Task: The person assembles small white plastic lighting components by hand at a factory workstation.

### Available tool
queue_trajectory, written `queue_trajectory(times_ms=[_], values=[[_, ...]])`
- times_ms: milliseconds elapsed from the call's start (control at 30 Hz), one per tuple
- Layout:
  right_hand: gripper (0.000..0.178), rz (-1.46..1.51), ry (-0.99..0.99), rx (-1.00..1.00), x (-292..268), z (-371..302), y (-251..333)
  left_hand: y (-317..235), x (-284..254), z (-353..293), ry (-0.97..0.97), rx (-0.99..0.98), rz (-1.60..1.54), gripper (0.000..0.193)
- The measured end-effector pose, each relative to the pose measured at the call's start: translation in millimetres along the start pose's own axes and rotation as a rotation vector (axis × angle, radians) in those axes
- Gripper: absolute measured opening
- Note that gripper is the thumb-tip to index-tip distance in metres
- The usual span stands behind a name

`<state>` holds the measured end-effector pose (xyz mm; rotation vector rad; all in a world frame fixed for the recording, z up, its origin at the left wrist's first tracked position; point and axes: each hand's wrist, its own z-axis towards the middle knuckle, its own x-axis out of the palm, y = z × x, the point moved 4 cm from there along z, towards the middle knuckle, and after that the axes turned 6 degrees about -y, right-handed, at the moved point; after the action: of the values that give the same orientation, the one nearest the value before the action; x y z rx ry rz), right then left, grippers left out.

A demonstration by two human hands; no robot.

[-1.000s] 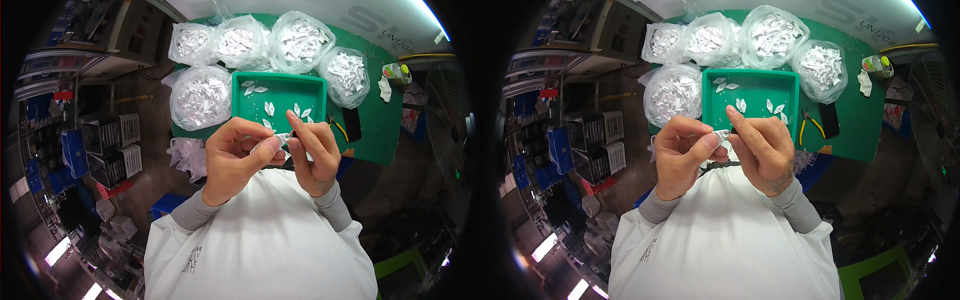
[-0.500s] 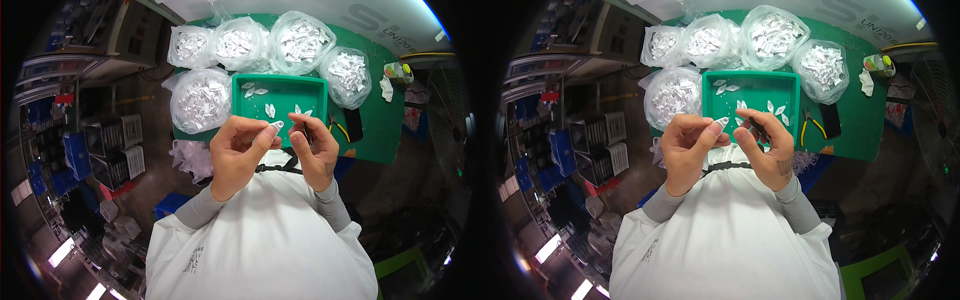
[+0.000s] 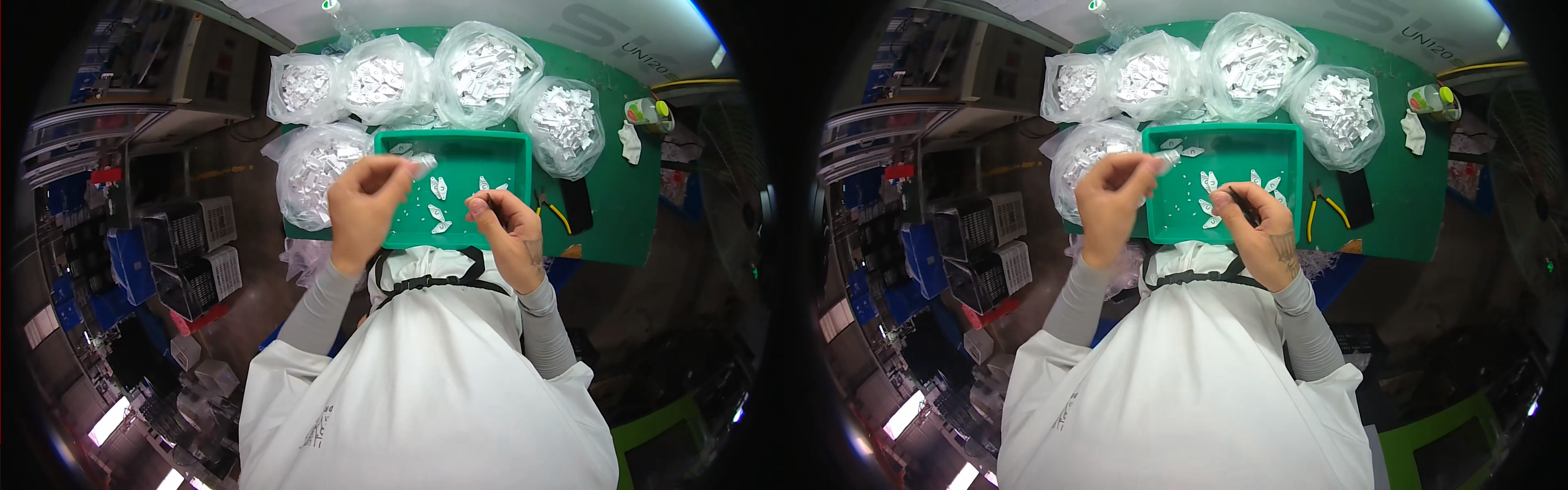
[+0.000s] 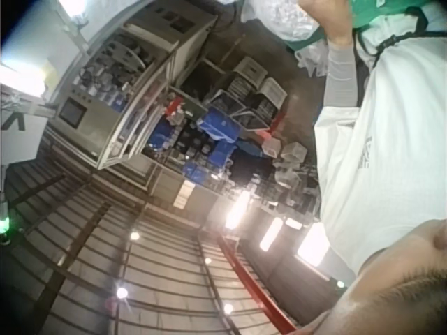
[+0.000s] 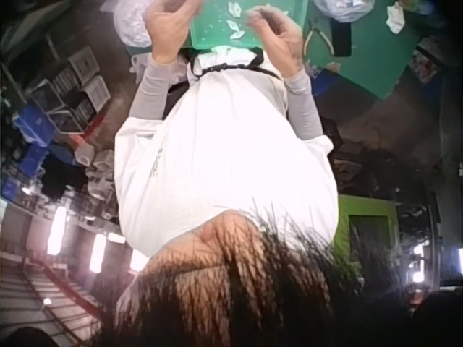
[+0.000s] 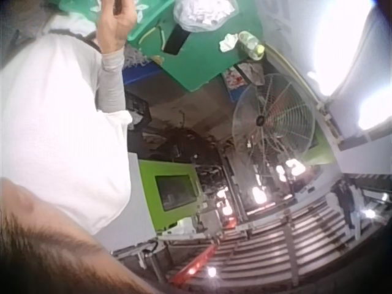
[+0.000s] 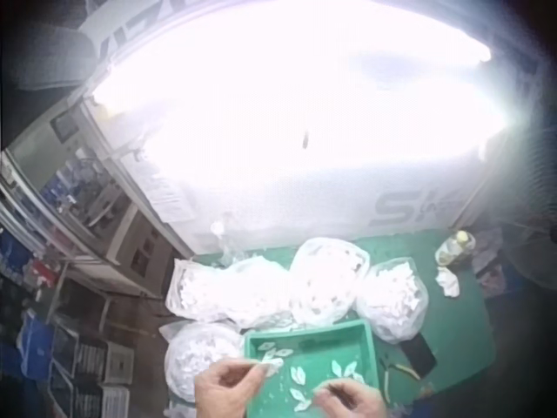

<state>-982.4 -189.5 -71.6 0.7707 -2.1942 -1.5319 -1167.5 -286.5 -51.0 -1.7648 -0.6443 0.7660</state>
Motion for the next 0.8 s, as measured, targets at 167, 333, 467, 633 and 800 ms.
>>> queue_trajectory(times_ms=[167, 333, 467, 633, 800], values=[[0.025, 0.08, -0.099, 0.018, -21, 5, -15, 27, -10, 93, -0.193, 0.153, -0.153, 0.025], [0.026, 0.07, -0.168, 0.055, -37, 8, -21, 129, 26, 74, 0.258, 0.37, 0.662, 0.04], [0.026, 0.072, -0.147, 0.056, -35, 7, -21, 176, 67, 32, 0.367, 0.666, 0.933, 0.034], [0.034, 0.033, -0.106, 0.07, -29, 1, -21, 197, 71, 30, 0.473, 0.505, 1.013, 0.031], [0.037, 0.09, -0.058, 0.076, -37, 3, -29, 146, 53, 20, 0.391, -0.228, 0.184, 0.017]])
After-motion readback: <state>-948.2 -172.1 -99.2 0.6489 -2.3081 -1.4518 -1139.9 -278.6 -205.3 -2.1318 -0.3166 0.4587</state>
